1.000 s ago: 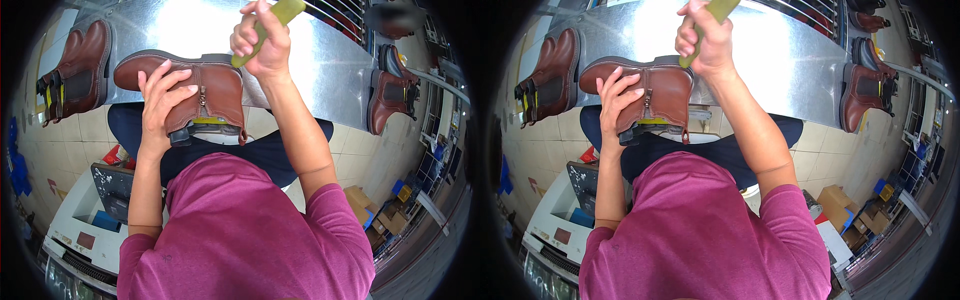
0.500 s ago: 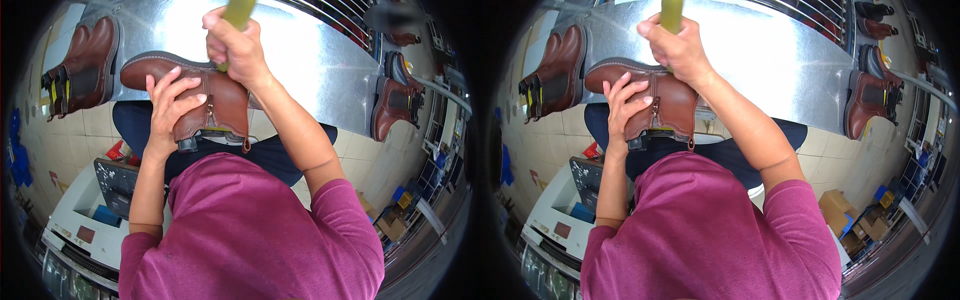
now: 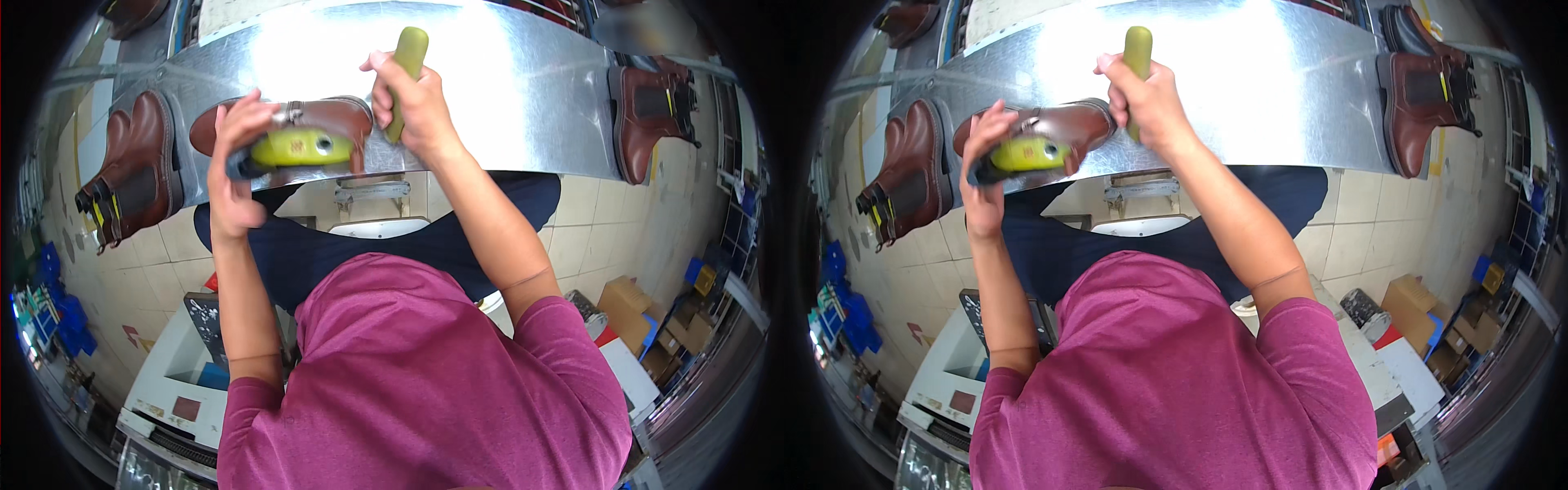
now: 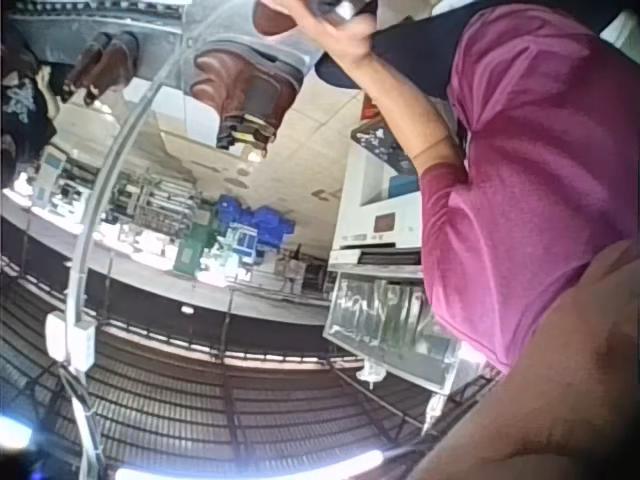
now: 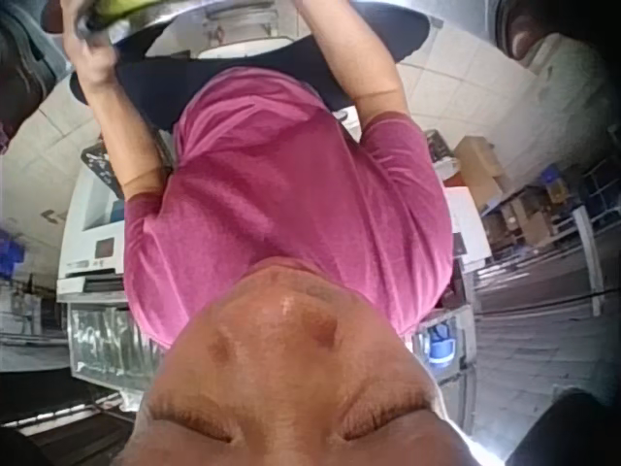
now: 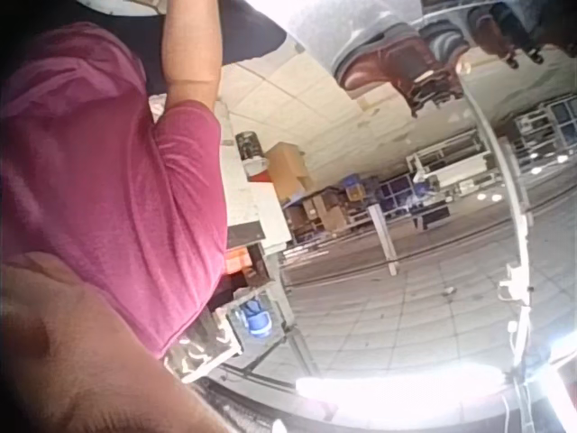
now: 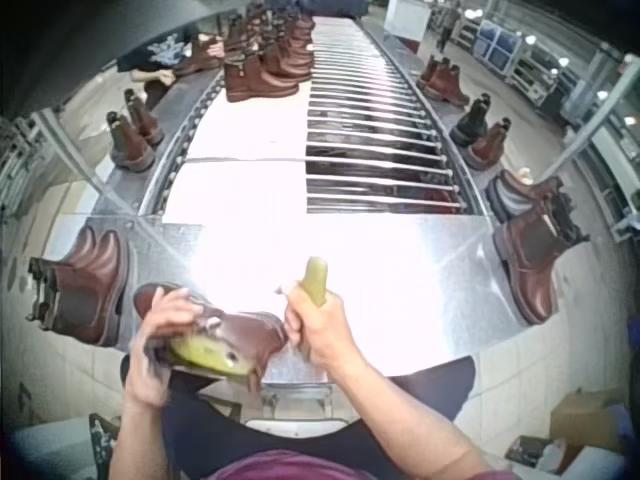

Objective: Cleaning and polishing leather boots using a handheld brush on a factory production line.

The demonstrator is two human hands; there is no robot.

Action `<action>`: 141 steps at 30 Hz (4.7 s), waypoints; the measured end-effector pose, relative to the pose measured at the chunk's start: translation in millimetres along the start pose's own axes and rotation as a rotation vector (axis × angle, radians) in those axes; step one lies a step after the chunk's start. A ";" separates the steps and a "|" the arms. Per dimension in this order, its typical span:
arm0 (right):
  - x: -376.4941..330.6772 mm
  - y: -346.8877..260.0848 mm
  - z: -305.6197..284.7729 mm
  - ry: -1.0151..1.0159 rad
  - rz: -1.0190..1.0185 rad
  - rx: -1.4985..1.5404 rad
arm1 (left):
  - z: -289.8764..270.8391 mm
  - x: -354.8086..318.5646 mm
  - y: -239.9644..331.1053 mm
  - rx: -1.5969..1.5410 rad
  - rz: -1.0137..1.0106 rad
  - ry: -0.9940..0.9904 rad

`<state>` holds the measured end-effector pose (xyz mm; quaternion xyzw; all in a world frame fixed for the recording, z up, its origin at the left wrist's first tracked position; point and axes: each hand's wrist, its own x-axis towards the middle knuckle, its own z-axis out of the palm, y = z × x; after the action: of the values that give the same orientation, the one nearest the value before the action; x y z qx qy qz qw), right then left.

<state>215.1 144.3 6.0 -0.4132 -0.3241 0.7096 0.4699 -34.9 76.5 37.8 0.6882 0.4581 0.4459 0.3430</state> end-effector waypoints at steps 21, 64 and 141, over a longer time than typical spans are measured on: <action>-63.1 4.8 -15.0 -0.224 -0.001 -0.572 | 8.4 4.4 -51.8 -0.595 0.311 0.071; -71.5 -10.7 23.8 -0.174 -0.028 -0.999 | 13.8 -6.1 -45.4 -0.556 0.390 0.170; -26.4 14.5 -18.6 0.240 -0.148 0.242 | 29.8 30.9 -53.9 -0.528 0.200 0.103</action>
<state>231.6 115.9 -7.1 -0.4102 -0.2073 0.6527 0.6023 -19.1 122.2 -11.3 0.5933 0.2727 0.6159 0.4408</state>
